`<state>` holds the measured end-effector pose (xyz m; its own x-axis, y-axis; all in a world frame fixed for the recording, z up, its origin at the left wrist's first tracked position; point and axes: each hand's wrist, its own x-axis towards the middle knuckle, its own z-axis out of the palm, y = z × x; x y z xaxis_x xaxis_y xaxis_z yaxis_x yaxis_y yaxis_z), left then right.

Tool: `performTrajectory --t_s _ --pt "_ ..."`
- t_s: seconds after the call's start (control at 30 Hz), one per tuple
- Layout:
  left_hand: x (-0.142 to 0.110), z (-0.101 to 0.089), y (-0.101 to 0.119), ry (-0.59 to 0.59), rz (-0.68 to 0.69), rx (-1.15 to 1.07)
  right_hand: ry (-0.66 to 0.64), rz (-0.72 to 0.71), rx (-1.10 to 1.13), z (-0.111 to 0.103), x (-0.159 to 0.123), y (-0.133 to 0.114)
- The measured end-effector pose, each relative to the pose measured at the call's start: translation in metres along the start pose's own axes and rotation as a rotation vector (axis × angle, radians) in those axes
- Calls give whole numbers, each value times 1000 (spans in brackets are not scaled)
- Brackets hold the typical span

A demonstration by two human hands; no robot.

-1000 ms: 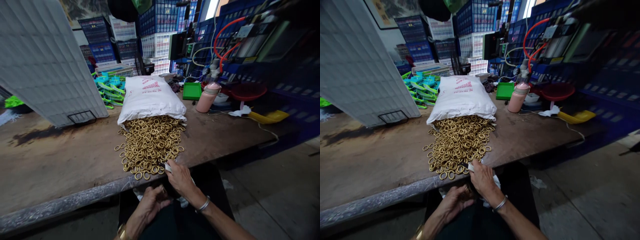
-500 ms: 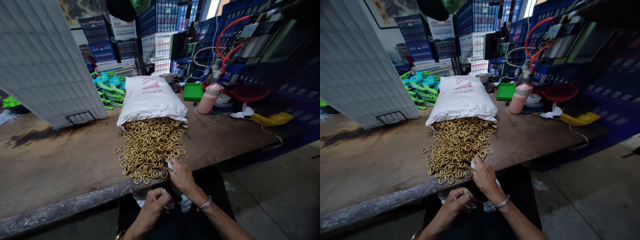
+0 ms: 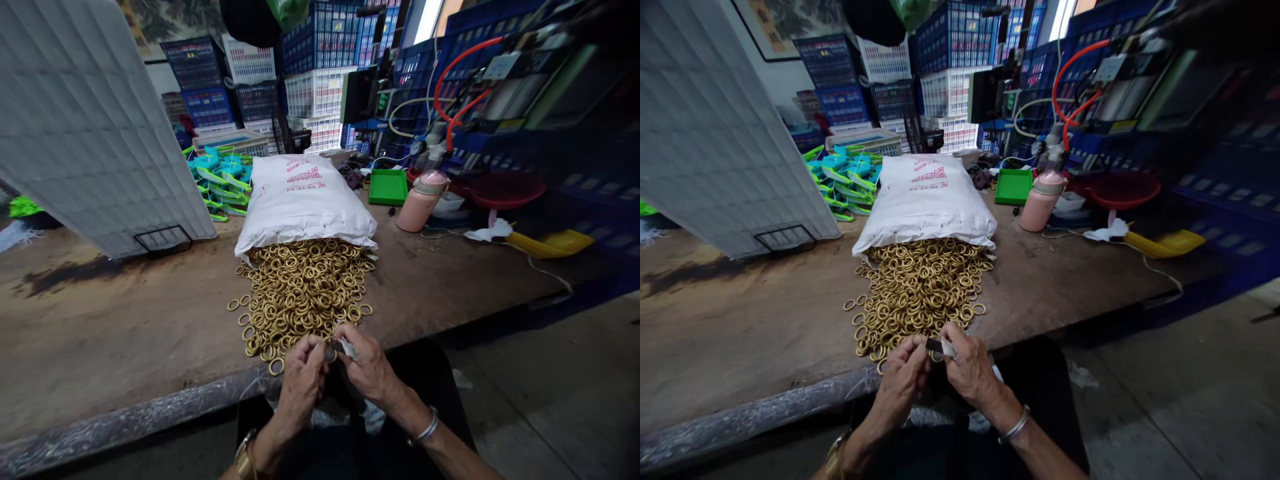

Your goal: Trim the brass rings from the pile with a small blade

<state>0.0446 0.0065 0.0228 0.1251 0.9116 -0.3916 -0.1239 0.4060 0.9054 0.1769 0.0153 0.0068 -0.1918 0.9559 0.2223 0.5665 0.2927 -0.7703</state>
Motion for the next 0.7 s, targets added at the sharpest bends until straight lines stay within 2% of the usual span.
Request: performTrajectory --t_s 0.17,0.37,0.47,0.57,0.7 --pt "0 -4 -2 5 43 55 -25 190 154 4 1 -8" --pt "-1 -8 -10 -49 229 154 -124 375 310 7 3 -13" --pt "-2 -9 -12 -48 195 146 -119 413 341 7 3 -14" --pt "-3 -10 -12 -67 115 86 -125 384 324 7 2 -16" --pt "-3 -13 -13 -161 72 3 -113 341 292 6 0 -16"
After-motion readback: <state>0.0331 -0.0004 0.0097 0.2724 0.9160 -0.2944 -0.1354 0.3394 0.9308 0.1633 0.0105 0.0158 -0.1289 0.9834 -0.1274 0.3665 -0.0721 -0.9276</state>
